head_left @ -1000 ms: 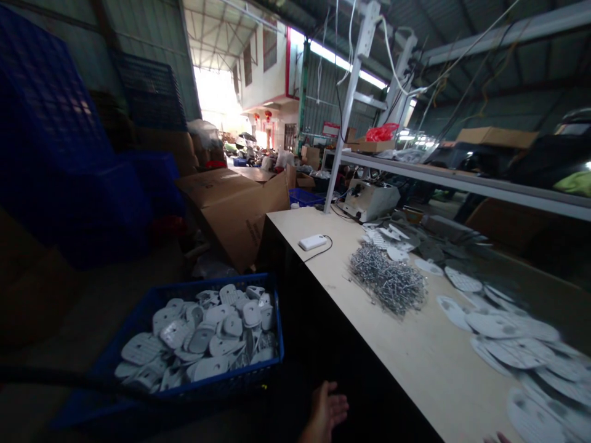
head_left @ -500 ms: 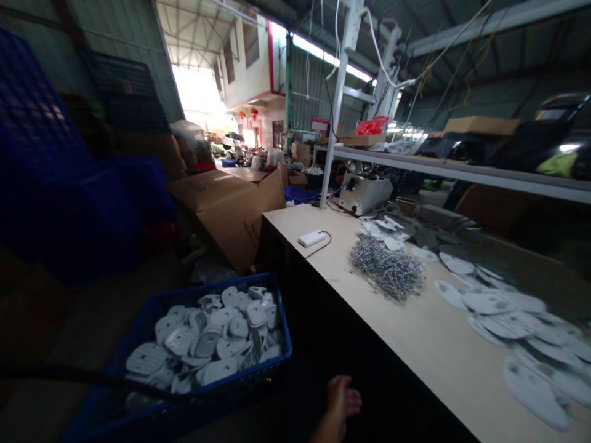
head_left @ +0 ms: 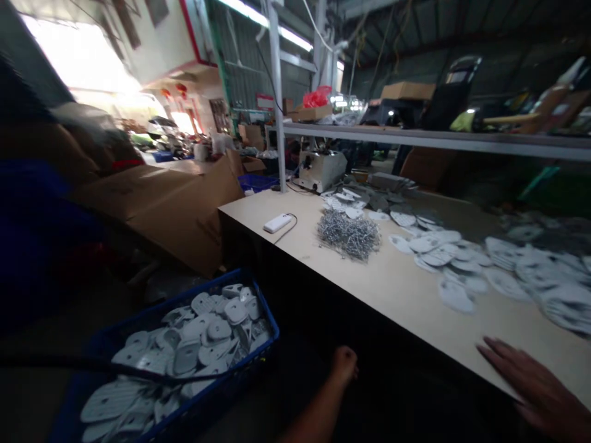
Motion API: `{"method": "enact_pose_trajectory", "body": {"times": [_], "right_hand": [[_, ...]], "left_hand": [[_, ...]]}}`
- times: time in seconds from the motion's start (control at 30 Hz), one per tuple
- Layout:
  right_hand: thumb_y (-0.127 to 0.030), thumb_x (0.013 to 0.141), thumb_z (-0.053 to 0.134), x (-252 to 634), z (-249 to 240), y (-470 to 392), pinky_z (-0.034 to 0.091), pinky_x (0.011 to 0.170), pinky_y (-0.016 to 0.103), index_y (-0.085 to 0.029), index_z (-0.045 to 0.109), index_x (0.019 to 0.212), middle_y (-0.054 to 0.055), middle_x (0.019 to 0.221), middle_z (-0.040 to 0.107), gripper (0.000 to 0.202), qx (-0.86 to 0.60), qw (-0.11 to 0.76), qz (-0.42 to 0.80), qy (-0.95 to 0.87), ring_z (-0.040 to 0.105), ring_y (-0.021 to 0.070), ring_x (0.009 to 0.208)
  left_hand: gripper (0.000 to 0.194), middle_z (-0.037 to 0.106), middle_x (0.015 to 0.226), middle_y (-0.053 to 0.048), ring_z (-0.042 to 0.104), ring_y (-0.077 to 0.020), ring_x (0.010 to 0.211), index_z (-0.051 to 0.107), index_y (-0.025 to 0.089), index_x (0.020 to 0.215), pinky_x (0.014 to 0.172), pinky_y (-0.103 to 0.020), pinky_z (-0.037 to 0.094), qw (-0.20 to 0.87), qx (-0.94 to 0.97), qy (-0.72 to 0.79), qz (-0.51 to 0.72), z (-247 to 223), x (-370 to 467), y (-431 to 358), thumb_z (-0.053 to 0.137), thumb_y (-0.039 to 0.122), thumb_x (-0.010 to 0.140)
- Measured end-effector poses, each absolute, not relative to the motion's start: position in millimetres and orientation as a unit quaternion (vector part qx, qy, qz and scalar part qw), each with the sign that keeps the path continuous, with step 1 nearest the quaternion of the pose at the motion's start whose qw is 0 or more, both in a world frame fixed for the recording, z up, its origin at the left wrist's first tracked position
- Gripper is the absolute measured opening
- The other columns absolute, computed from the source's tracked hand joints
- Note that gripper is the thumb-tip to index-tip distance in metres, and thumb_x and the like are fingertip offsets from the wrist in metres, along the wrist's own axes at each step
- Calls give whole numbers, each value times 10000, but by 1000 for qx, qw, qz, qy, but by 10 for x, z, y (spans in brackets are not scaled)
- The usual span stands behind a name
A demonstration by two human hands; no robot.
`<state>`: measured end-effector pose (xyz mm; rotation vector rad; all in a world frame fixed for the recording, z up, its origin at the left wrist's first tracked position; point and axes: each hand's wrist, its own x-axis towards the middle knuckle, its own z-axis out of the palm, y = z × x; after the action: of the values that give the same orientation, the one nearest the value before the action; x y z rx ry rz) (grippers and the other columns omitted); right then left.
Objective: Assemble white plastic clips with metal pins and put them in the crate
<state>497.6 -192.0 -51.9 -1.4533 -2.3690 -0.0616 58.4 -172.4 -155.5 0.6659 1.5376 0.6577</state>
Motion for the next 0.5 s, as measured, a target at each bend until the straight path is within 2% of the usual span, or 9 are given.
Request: {"method": "enact_pose_trajectory", "body": {"times": [0.07, 0.13, 0.23, 0.33, 0.5], "right_hand": [[-513, 899, 558, 4962, -383, -1958, 408, 1193, 602, -237, 646, 1494, 140, 1578, 541, 661, -503, 133, -45, -853, 520, 415, 1435], [-520, 887, 550, 4951, -323, -1968, 423, 1161, 646, -204, 555, 1563, 185, 1585, 524, 746, -480, 114, -66, -867, 522, 434, 1428], [-407, 888, 567, 4953, -308, -1970, 370, 1204, 640, -207, 424, 1640, 172, 1666, 418, 792, -486, 69, -73, -868, 459, 417, 1479], [-399, 888, 570, 4952, -279, -1979, 333, 1235, 622, -196, 417, 1643, 163, 1690, 377, 797, -491, 60, -57, -867, 428, 416, 1499], [-410, 856, 585, 4923, -217, -1977, 295, 1268, 566, -147, 491, 1598, 170, 1685, 384, 792, -504, 67, -21, -861, 409, 408, 1511]], "left_hand": [[246, 704, 934, -16, 666, -129, 757, 683, 141, 1087, 713, -298, 597, 631, 313, 662, 256, -1546, 622, -1712, 649, 377, 1030], [260, 716, 1009, -37, 688, -142, 816, 683, 142, 1132, 735, -312, 615, 646, 328, 652, 223, -1593, 678, -1683, 665, 376, 1021], [301, 718, 1075, -54, 700, -157, 862, 670, 149, 1204, 756, -328, 627, 659, 342, 640, 199, -1707, 763, -1643, 659, 389, 1023], [332, 716, 1086, -58, 700, -157, 858, 657, 154, 1242, 748, -326, 627, 660, 353, 635, 193, -1769, 810, -1635, 643, 410, 1030], [340, 717, 1098, -63, 704, -164, 876, 659, 154, 1242, 767, -340, 630, 666, 368, 626, 170, -1762, 888, -1668, 641, 420, 1030]]}}
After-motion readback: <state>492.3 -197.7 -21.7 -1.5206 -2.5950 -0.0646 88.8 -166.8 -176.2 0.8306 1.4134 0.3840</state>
